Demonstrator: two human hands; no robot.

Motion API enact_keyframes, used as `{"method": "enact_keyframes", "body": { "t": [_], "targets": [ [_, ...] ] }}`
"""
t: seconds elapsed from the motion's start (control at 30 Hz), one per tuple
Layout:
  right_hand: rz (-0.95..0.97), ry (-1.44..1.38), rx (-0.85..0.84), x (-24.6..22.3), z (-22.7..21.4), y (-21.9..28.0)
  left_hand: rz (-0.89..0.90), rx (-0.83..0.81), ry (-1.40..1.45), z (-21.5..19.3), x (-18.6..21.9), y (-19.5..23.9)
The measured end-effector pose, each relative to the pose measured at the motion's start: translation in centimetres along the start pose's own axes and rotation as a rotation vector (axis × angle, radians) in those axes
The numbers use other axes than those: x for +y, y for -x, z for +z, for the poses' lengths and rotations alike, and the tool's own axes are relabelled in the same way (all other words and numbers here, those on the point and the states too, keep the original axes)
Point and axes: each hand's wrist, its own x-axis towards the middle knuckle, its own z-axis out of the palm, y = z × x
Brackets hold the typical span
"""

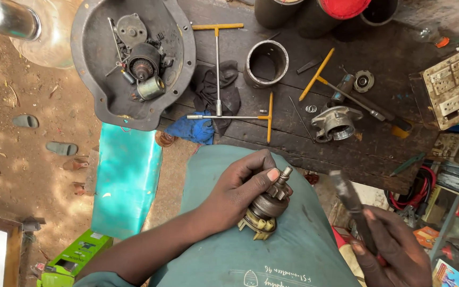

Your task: The person works at an outdoor workbench on a starter motor assembly, holding it and using pliers to grip and turn parts of it. They pick up a T-handle wrench and a hammer, reposition the assembly, and continue working on it with the pliers.

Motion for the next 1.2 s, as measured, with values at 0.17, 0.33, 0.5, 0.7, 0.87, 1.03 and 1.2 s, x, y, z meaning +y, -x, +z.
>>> {"method": "enact_keyframes", "body": {
  "t": [0.17, 0.33, 0.5, 0.7, 0.87, 1.03, 1.2],
  "targets": [
    [-0.092, 0.108, -0.059, 1.3, -2.5, -0.4, 0.056, -0.026, -0.07, 1.2, -0.1, -0.6],
    [-0.09, 0.131, -0.002, 2.0, -3.6, 0.4, 0.02, -0.043, 0.058, 2.4, -0.6, -0.7],
    [-0.176, 0.255, -0.104, 2.6, -3.8, -0.5, 0.031, -0.012, -0.004, 2.6, -0.5, -1.1],
    [-0.237, 0.287, -0.054, 1.9, -4.0, -0.9, 0.002, -0.078, 0.228, 3.4, -1.0, -0.9],
    [0.274, -0.072, -0.044, 8.6, -5.4, 2.4, 0.063, -0.036, 0.06, 3.4, -1.5, -0.3],
    [-0.202, 0.239, -0.104, 3.8, -3.4, 0.3, 0.042, -0.079, 0.215, 3.1, -1.6, -0.2],
    [0.157, -0.276, 0.039, 3.3, -3.1, 1.0, 0.057, -0.126, 0.318, 3.3, -1.8, 0.4]
  ]
}}
